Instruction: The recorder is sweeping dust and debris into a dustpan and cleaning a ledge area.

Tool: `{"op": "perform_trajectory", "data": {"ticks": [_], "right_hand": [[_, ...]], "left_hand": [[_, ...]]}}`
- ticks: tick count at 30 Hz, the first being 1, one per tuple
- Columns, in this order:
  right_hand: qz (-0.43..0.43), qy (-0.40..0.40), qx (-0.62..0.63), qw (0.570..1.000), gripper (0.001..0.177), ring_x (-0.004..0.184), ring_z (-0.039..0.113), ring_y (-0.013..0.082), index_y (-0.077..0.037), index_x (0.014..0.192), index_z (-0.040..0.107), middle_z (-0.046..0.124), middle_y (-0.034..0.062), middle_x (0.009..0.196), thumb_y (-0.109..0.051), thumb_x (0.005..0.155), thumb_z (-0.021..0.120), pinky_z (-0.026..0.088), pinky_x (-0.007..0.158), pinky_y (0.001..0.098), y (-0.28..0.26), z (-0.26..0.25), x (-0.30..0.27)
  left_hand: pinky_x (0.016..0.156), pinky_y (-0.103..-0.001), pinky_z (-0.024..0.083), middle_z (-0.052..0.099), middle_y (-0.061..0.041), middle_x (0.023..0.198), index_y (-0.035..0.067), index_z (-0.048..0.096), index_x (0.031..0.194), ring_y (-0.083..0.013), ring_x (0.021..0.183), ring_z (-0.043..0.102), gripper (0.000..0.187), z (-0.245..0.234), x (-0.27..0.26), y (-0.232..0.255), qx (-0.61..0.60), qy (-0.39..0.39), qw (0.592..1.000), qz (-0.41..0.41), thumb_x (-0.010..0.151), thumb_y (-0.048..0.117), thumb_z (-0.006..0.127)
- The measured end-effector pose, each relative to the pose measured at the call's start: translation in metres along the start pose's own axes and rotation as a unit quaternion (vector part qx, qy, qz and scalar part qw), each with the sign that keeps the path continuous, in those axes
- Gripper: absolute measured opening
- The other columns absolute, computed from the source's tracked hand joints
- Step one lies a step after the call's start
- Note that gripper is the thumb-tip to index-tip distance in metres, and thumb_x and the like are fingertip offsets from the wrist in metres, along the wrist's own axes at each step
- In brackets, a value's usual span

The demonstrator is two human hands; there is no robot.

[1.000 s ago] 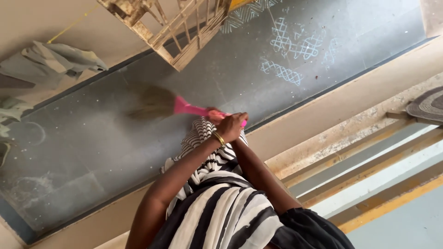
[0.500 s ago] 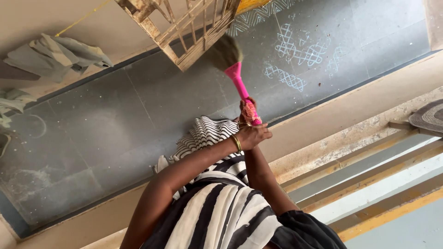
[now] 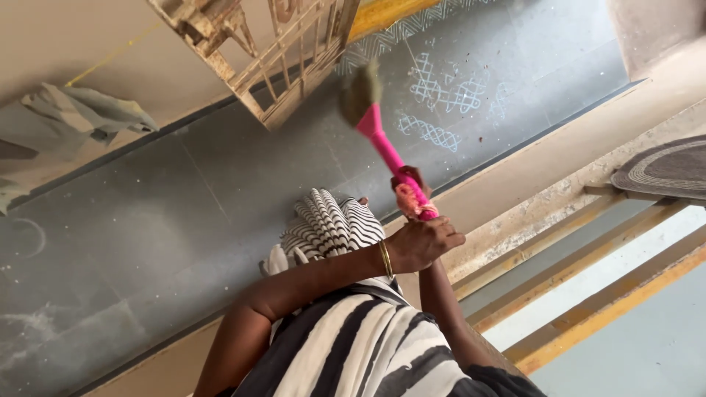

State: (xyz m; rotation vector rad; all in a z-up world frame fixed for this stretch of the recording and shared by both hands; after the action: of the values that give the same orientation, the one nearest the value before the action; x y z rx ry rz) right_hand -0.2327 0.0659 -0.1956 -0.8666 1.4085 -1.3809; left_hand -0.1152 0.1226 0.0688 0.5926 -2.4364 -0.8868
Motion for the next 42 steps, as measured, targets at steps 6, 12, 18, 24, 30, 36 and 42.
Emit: {"op": "perform_trajectory", "data": {"ticks": [6, 12, 18, 24, 30, 36, 42], "right_hand": [[-0.002, -0.021, -0.137, 0.99, 0.032, 0.069, 0.061, 0.0118, -0.009, 0.123, 0.063, 0.068, 0.0059, 0.087, -0.005, 0.091, 0.063, 0.047, 0.059, 0.0238, -0.056, 0.064, -0.022], [0.001, -0.051, -0.273, 0.961, 0.033, 0.068, 0.061, 0.0112, -0.011, 0.121, 0.067, 0.068, 0.0026, 0.084, -0.006, 0.089, 0.064, 0.048, 0.061, 0.0248, -0.004, 0.047, 0.022], [-0.036, -0.085, -0.28, 0.956, 0.035, 0.064, 0.058, 0.0121, -0.008, 0.116, 0.065, 0.063, 0.0027, 0.075, -0.007, 0.083, 0.076, 0.048, 0.057, 0.0288, -0.024, 0.003, 0.084], [0.068, -0.034, -0.319, 0.945, 0.027, 0.062, 0.065, 0.0112, -0.01, 0.118, 0.068, 0.068, 0.0027, 0.073, -0.003, 0.091, 0.065, 0.051, 0.055, 0.0307, 0.016, -0.098, 0.176], [-0.073, 0.028, -0.364, 0.928, 0.017, 0.065, 0.069, 0.0142, -0.006, 0.106, 0.068, 0.07, 0.0073, 0.08, -0.006, 0.089, 0.069, 0.053, 0.055, 0.0319, -0.119, -0.089, 0.172], [0.319, 0.057, 0.091, 0.942, 0.033, 0.059, 0.066, 0.019, 0.003, 0.103, 0.071, 0.071, 0.0126, 0.075, -0.03, 0.106, 0.067, 0.05, 0.05, 0.0341, -0.091, -0.118, 0.12], [-0.116, -0.265, -0.256, 0.922, 0.062, 0.075, 0.07, 0.0227, -0.005, 0.114, 0.064, 0.071, 0.0134, 0.09, -0.039, 0.068, 0.088, 0.056, 0.066, 0.0371, -0.131, -0.092, 0.135]], "left_hand": [[0.073, -0.038, 0.061, 0.068, -0.016, 0.095, 0.002, 0.058, 0.108, -0.0285, 0.084, 0.073, 0.013, -0.008, 0.004, -0.061, -0.088, -0.013, 0.986, -0.14, 0.096, 0.0, 0.063], [0.084, -0.043, 0.057, 0.068, -0.018, 0.103, 0.002, 0.059, 0.108, -0.0361, 0.097, 0.07, 0.031, -0.004, 0.014, -0.117, -0.092, 0.067, 0.978, -0.173, 0.081, 0.001, 0.074], [0.091, -0.048, 0.052, 0.067, -0.018, 0.121, 0.004, 0.06, 0.117, -0.0356, 0.117, 0.066, 0.04, 0.046, 0.07, -0.13, -0.024, 0.07, 0.992, -0.106, 0.08, 0.01, 0.075], [0.1, -0.048, 0.057, 0.063, -0.02, 0.132, 0.002, 0.057, 0.131, -0.0377, 0.124, 0.063, 0.043, 0.074, 0.13, -0.167, -0.026, 0.048, 0.996, -0.069, 0.09, 0.01, 0.067], [0.105, -0.041, 0.059, 0.062, -0.021, 0.139, 0.002, 0.058, 0.138, -0.0351, 0.134, 0.061, 0.036, 0.033, 0.166, -0.115, -0.076, 0.041, 0.996, -0.016, 0.101, 0.001, 0.06], [0.109, -0.046, 0.05, 0.069, -0.019, 0.122, 0.001, 0.06, 0.124, -0.0363, 0.124, 0.066, 0.05, 0.004, 0.197, -0.039, -0.175, -0.021, 0.982, 0.063, 0.084, 0.026, 0.077], [0.107, -0.039, 0.054, 0.073, -0.014, 0.121, 0.007, 0.064, 0.127, -0.0273, 0.111, 0.072, 0.047, 0.08, 0.212, -0.104, -0.22, -0.113, 0.963, -0.111, 0.089, 0.03, 0.078]]}}
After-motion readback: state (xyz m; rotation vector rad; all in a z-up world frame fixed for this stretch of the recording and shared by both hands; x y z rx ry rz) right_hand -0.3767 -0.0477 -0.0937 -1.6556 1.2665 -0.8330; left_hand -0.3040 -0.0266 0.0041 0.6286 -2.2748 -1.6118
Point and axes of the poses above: each hand's wrist, its own x-axis towards the middle knuckle, its own z-axis out of the palm, y = z × x, the point moved 6 cm from there along x, towards the middle knuckle
